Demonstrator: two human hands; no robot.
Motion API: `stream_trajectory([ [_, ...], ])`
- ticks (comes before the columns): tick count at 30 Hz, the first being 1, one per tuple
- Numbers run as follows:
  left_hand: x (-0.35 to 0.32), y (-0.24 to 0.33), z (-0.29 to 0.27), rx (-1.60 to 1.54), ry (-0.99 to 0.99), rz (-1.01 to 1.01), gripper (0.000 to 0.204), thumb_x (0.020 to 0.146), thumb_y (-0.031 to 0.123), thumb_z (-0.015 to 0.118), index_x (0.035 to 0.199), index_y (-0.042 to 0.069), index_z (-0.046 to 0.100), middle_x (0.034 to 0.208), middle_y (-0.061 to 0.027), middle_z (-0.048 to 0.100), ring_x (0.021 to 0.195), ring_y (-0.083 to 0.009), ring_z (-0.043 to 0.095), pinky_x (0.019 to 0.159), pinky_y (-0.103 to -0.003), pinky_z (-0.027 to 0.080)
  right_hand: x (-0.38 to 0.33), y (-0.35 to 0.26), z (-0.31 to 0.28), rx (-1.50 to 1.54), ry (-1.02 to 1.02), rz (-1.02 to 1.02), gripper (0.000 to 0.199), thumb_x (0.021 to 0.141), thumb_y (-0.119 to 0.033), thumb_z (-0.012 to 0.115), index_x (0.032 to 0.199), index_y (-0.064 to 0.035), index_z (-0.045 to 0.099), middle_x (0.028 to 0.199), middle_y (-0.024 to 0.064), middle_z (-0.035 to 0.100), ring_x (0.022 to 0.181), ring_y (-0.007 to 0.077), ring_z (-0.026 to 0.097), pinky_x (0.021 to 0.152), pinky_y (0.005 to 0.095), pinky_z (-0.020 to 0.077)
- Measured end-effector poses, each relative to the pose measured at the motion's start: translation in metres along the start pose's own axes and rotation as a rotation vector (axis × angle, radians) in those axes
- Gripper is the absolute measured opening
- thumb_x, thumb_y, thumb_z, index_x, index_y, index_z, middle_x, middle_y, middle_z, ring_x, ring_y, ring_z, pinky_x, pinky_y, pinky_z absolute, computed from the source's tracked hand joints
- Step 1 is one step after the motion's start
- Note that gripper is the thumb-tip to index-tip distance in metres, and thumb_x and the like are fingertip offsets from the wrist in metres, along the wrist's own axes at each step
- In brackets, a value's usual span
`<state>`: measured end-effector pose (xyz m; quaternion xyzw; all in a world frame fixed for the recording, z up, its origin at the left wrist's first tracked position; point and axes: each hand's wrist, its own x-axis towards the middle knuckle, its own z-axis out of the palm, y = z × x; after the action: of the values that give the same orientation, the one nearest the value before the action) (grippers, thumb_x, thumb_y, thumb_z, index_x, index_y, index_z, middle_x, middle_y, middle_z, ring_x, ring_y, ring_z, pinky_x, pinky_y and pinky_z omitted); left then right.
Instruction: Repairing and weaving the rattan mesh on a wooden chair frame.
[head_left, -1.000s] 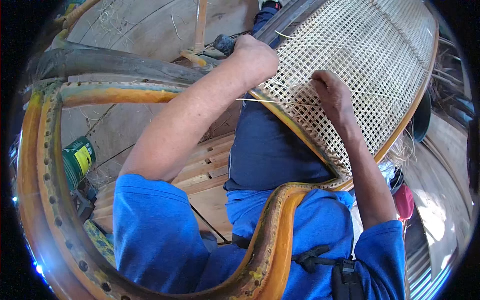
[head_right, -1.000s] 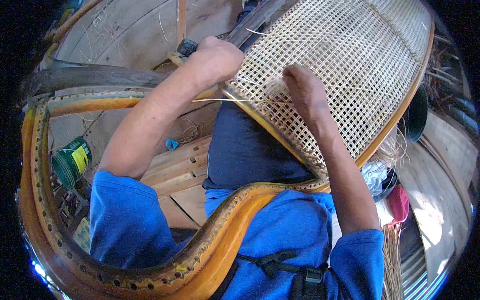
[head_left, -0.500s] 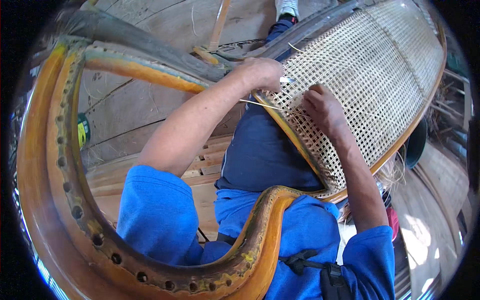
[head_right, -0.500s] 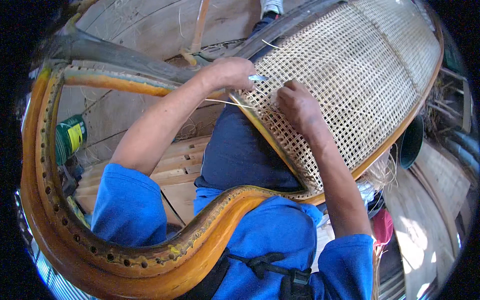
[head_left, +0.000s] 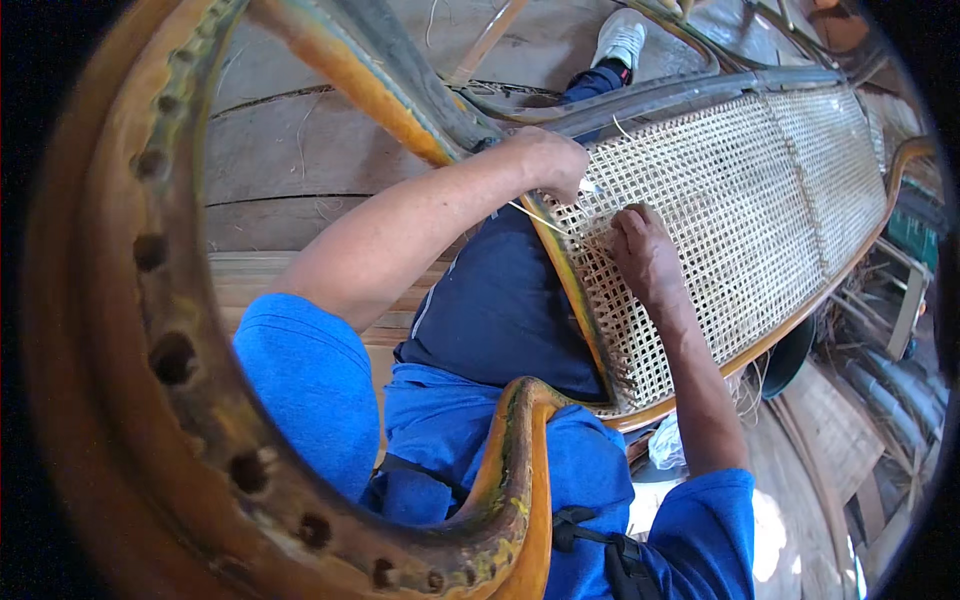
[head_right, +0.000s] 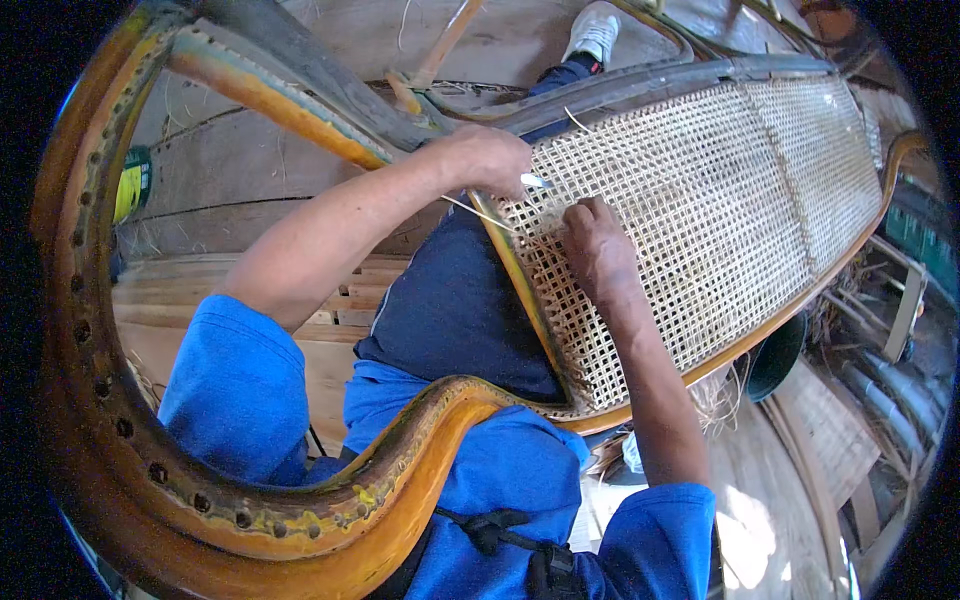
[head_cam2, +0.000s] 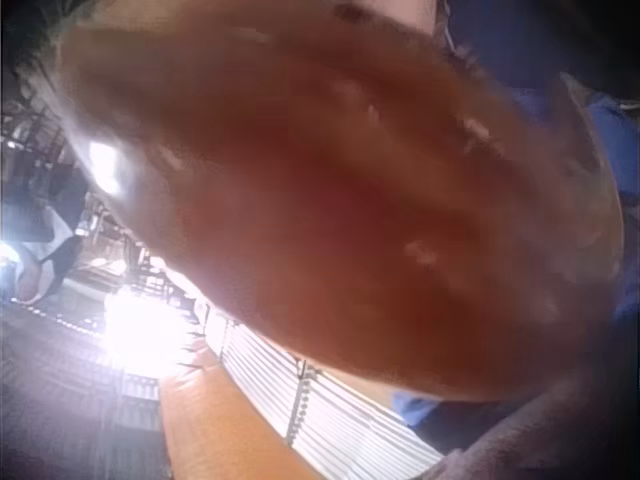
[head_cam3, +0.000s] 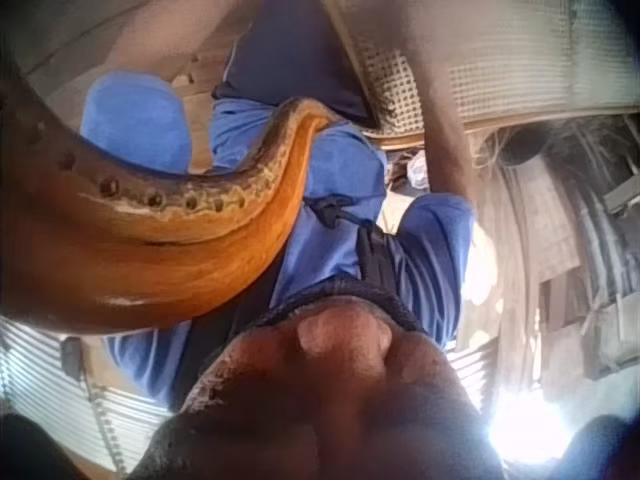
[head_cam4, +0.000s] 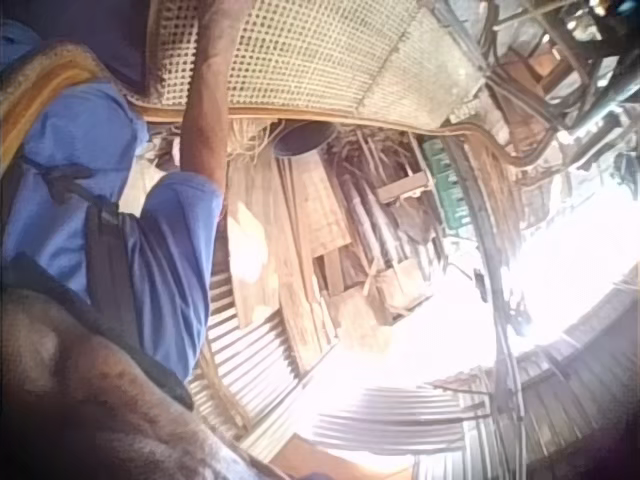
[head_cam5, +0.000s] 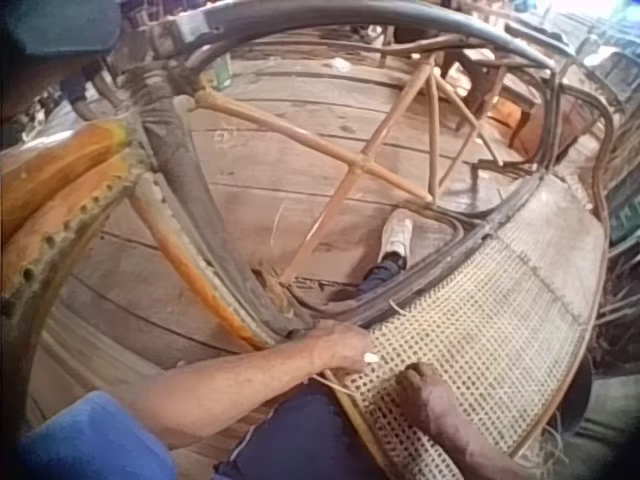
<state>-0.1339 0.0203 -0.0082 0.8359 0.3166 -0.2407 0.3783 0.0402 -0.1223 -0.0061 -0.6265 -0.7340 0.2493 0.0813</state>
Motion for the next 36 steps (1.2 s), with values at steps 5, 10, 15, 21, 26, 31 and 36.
stream_trajectory([
  [5, 0.005, -0.002, 0.008, -0.07, 0.03, -0.057, 0.033, 0.071, 0.023, 0.062, 0.095, 0.003, 0.072, 0.095, -0.0168, 0.07, 0.088, -0.0317, 0.068, 0.078, -0.043, 0.054, 0.002, 0.003, 0.0, 0.108, -0.065, 0.156, 0.016, 0.083, -0.011, 0.061, 0.094, 0.0003, 0.059, 0.102, 0.019, 0.058, 0.098, 0.0373, 0.054, 0.09, 0.0444, 0.0451],
  [10, 0.005, -0.01, 0.007, -0.21, 0.003, 0.008, 0.03, 0.069, 0.022, 0.057, 0.083, -0.001, 0.071, 0.082, -0.0187, 0.069, 0.075, -0.0302, 0.067, 0.068, -0.043, 0.053, 0.002, 0.004, 0.001, -0.027, -0.137, 0.168, 0.019, 0.087, -0.012, 0.057, 0.102, -0.0012, 0.057, 0.107, 0.0184, 0.056, 0.101, 0.036, 0.052, 0.092, 0.0437, 0.0445],
  [15, 0.0, -0.013, -0.003, -0.222, -0.098, 0.007, 0.029, 0.069, 0.021, 0.054, 0.071, -0.005, 0.067, 0.064, -0.0169, 0.064, 0.055, -0.0268, 0.062, 0.053, -0.039, 0.05, 0.004, -0.002, 0.004, -0.136, -0.076, 0.077, 0.017, 0.091, -0.011, 0.053, 0.102, 0.0007, 0.056, 0.107, 0.0174, 0.056, 0.1, 0.0355, 0.055, 0.088, 0.0424, 0.0473],
  [21, -0.006, -0.011, -0.008, -0.214, -0.081, 0.023, 0.028, 0.069, 0.018, 0.053, 0.07, -0.006, 0.067, 0.065, -0.0175, 0.065, 0.057, -0.026, 0.064, 0.055, -0.04, 0.051, 0.005, 0.013, 0.008, -0.081, -0.135, 0.071, 0.016, 0.092, -0.009, 0.051, 0.103, 0.0013, 0.057, 0.109, 0.0185, 0.056, 0.1, 0.0356, 0.057, 0.087, 0.0407, 0.0494],
  [26, -0.005, -0.007, -0.006, -0.101, -0.026, 0.036, 0.029, 0.066, 0.017, 0.055, 0.073, -0.008, 0.068, 0.069, -0.0222, 0.065, 0.063, -0.0321, 0.064, 0.06, -0.042, 0.051, 0.008, 0.033, 0.006, -0.244, -0.127, -0.208, 0.009, 0.089, -0.007, 0.053, 0.094, -0.0024, 0.059, 0.097, 0.0112, 0.057, 0.094, 0.0289, 0.055, 0.083, 0.0378, 0.048],
  [31, -0.004, -0.01, -0.002, -0.104, -0.024, 0.019, 0.03, 0.066, 0.017, 0.055, 0.075, -0.009, 0.067, 0.071, -0.0237, 0.065, 0.065, -0.0338, 0.064, 0.063, -0.044, 0.051, 0.006, 0.025, -0.001, 0.132, -0.046, -0.081, 0.012, 0.084, -0.006, 0.062, 0.096, -0.0051, 0.065, 0.102, 0.0103, 0.061, 0.099, 0.0289, 0.059, 0.085, 0.0371, 0.0511],
  [36, -0.005, -0.012, -0.001, -0.135, -0.044, -0.004, 0.03, 0.067, 0.016, 0.055, 0.077, -0.01, 0.067, 0.073, -0.0239, 0.065, 0.067, -0.0338, 0.064, 0.064, -0.044, 0.051, 0.006, 0.011, 0.001, 0.008, -0.028, -0.05, 0.012, 0.086, -0.008, 0.059, 0.096, -0.0039, 0.063, 0.104, 0.0135, 0.06, 0.092, 0.0335, 0.06, 0.081, 0.0398, 0.0511],
])
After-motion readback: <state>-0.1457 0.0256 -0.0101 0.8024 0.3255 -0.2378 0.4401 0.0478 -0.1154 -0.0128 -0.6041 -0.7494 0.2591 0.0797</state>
